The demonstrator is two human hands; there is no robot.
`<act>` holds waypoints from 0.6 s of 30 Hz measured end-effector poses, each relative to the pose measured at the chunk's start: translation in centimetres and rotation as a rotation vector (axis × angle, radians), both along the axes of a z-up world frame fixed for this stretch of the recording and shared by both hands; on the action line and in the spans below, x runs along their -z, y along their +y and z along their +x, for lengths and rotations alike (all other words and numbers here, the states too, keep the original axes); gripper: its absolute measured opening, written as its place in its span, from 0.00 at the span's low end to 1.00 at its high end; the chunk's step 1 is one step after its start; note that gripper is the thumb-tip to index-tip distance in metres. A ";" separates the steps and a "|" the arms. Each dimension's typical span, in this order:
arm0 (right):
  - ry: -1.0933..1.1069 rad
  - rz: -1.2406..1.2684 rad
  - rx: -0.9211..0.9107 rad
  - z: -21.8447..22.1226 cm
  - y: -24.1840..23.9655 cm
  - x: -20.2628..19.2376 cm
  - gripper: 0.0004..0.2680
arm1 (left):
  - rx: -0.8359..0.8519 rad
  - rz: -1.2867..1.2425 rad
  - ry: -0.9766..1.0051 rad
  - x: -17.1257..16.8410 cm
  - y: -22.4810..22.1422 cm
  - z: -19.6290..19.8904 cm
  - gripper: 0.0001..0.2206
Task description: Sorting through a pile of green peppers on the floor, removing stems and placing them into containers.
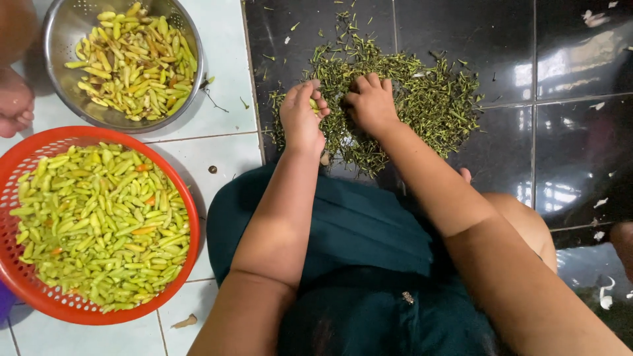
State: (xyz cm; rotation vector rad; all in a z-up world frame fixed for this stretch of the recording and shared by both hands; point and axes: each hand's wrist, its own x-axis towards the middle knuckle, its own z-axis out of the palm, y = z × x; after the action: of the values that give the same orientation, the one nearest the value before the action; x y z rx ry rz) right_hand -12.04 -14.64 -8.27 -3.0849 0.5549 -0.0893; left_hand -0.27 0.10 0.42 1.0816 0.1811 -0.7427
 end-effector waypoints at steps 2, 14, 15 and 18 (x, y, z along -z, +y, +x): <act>0.069 -0.023 0.033 0.4 0.5 -0.8 0.08 | 0.012 -0.001 0.002 0.3 0.0 0.2 0.10; -0.077 0.021 0.160 -2.3 -2.0 0.3 0.06 | 0.002 -0.005 0.005 0.1 -0.3 -0.1 0.10; -0.113 0.007 0.129 -2.2 -1.8 0.3 0.05 | 0.000 -0.005 0.006 0.0 -0.2 -0.1 0.10; -0.159 -0.033 0.045 -1.1 -0.2 -1.4 0.06 | 0.013 -0.001 0.018 0.0 -0.1 0.0 0.10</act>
State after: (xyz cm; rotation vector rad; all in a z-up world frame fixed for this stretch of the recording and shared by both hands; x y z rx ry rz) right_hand -13.16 -14.85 -6.90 -3.0598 0.6212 -0.3442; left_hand -0.25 -0.05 0.45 1.0759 0.1891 -0.7649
